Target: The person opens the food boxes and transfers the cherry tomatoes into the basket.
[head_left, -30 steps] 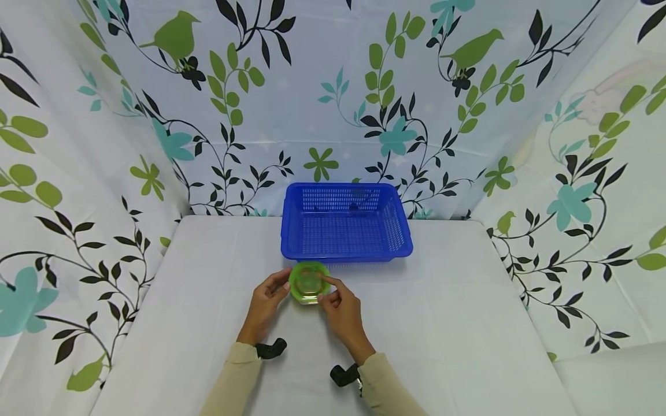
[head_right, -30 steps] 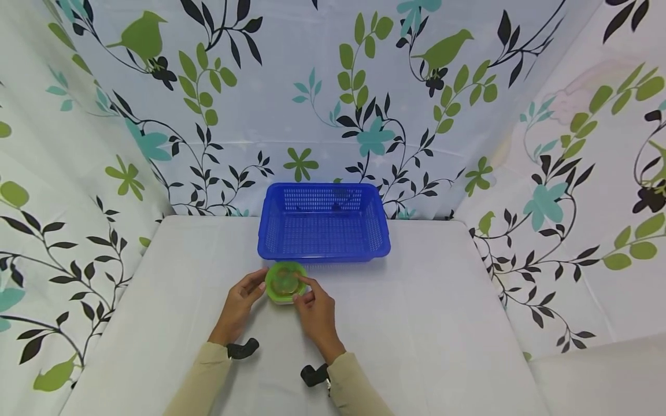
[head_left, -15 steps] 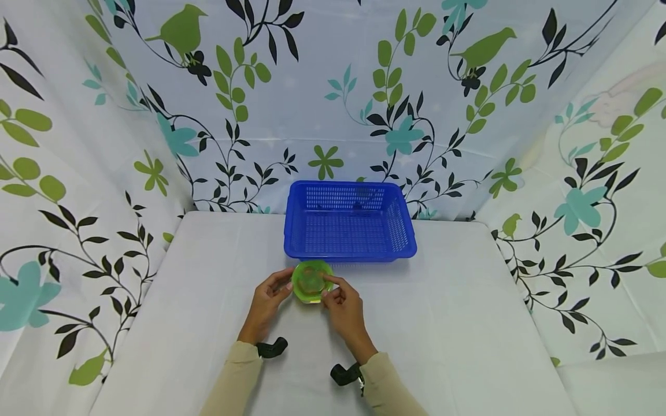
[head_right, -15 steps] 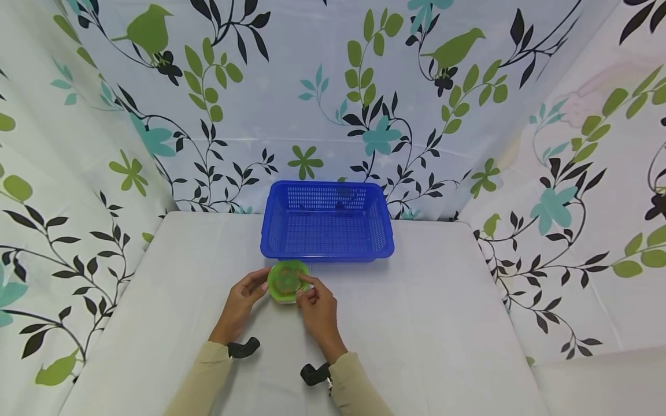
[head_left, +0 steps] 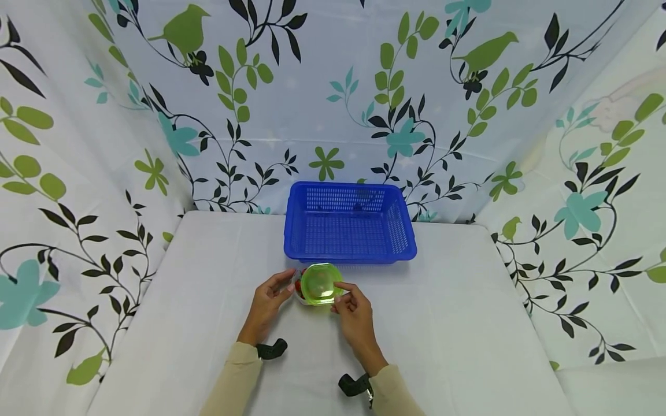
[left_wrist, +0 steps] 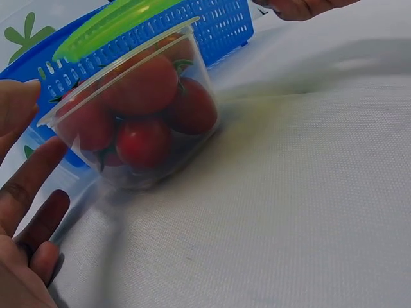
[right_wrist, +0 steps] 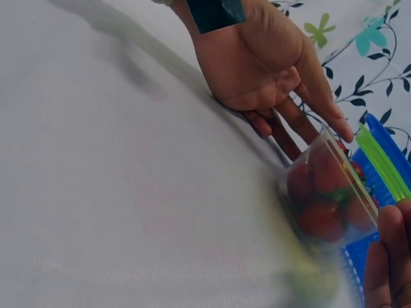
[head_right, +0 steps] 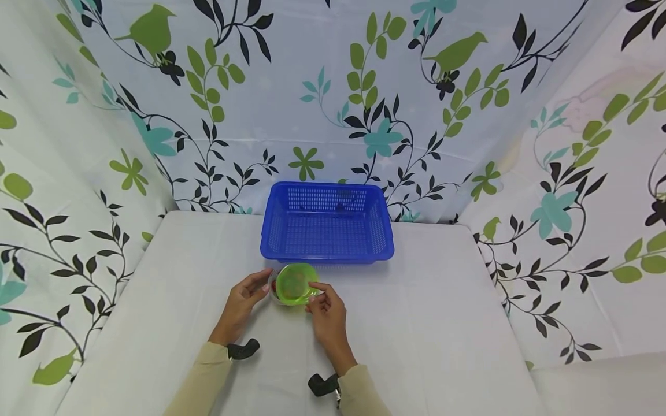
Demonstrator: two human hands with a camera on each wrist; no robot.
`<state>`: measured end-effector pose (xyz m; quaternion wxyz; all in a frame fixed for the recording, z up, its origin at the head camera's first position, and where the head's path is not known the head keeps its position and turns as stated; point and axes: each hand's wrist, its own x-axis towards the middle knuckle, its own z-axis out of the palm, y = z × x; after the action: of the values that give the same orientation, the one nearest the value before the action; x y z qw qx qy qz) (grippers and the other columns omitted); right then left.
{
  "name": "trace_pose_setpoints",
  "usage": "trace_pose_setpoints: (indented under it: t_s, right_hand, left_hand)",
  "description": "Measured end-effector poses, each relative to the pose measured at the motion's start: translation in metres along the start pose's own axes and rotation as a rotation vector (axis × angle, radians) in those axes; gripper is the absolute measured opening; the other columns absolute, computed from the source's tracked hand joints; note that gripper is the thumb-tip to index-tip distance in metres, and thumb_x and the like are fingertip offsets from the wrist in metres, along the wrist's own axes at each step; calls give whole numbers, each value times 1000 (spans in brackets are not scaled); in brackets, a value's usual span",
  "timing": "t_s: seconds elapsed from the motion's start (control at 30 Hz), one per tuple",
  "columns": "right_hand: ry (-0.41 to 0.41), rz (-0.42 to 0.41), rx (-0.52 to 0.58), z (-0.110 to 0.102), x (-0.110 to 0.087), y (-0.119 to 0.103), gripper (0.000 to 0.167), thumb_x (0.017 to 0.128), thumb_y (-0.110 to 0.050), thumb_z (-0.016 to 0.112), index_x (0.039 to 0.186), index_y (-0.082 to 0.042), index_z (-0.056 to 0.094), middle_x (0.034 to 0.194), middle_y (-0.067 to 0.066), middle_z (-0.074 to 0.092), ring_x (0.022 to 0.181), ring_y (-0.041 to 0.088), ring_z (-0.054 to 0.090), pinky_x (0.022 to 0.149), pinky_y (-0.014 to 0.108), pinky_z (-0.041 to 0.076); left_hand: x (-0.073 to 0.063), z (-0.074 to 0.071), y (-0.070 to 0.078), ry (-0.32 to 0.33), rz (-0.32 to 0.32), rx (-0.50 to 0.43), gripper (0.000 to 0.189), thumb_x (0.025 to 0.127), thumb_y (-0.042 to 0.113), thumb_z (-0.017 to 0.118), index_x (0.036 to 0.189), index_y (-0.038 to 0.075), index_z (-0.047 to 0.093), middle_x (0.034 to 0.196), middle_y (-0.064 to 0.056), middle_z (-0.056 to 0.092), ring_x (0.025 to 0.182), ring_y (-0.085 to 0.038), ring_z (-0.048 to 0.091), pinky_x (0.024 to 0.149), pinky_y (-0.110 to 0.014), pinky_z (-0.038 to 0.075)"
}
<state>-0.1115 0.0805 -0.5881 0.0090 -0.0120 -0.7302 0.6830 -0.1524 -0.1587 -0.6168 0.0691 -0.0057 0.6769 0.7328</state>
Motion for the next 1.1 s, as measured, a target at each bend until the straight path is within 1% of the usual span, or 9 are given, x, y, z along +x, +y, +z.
trace_pose_setpoints:
  t_s: [0.1,0.17,0.23,0.4,0.53,0.73,0.87,1.0,1.1]
  right_hand:
    - [24,-6,13,-4,-2,-1,31,105,-3,61,132,-19,69,90,18,65,87,20,71,86,35,64]
    - [47,-11,28,-6,-3,-1,31,105,0,61,129,-17,69,89,20,64,87,20,70,85,33,64]
    - [69,-15,46,-9,-5,-1,29,104,1,61,128,-14,69,89,20,63,86,20,70,84,31,64]
    - [117,-31,66,-18,-10,1,23,105,-1,61,126,-11,67,92,20,64,85,21,71,83,30,63]
    - [169,-42,42,-26,-10,5,22,106,-2,61,125,-10,67,93,20,63,85,21,71,83,29,63]
    - [255,1,6,-35,-8,12,21,105,1,60,122,-10,67,94,17,61,86,21,70,83,29,63]
    - [298,17,-55,-40,-8,17,21,106,-1,59,122,-12,68,94,16,64,87,23,70,83,32,62]
    - [345,27,-137,-44,-8,24,21,106,-3,58,121,-15,69,93,14,67,87,25,70,79,26,57]
    - [363,39,-185,-47,-7,29,21,107,-4,58,120,-16,69,93,12,68,87,26,70,77,23,53]
  left_hand:
    - [0,-1,1,0,7,18,48,102,19,73,148,14,61,156,-10,59,150,-23,48,116,-31,34]
    - [-1,0,1,-1,12,27,48,102,20,73,148,15,62,155,-9,60,151,-25,47,116,-38,30]
    - [-1,0,1,2,18,37,47,102,20,73,148,16,63,154,-8,61,150,-26,48,116,-42,28]
    - [-1,1,0,11,19,59,46,101,18,73,146,17,64,153,-5,62,149,-26,49,114,-42,29]
    - [-1,1,1,13,24,53,46,101,18,74,146,17,64,154,-5,61,150,-27,49,114,-43,27]
    - [-1,1,0,9,20,48,48,100,19,75,147,16,63,157,-6,59,152,-27,47,118,-46,25]
    - [-1,1,-1,4,16,32,49,100,19,75,147,14,63,157,-6,59,152,-27,47,123,-49,25]
    - [-1,1,-1,-8,24,28,50,100,17,75,147,13,63,157,-7,59,152,-26,47,125,-51,28]
    - [-1,1,0,-15,31,31,50,100,17,75,148,12,62,158,-7,58,153,-26,46,126,-52,29]
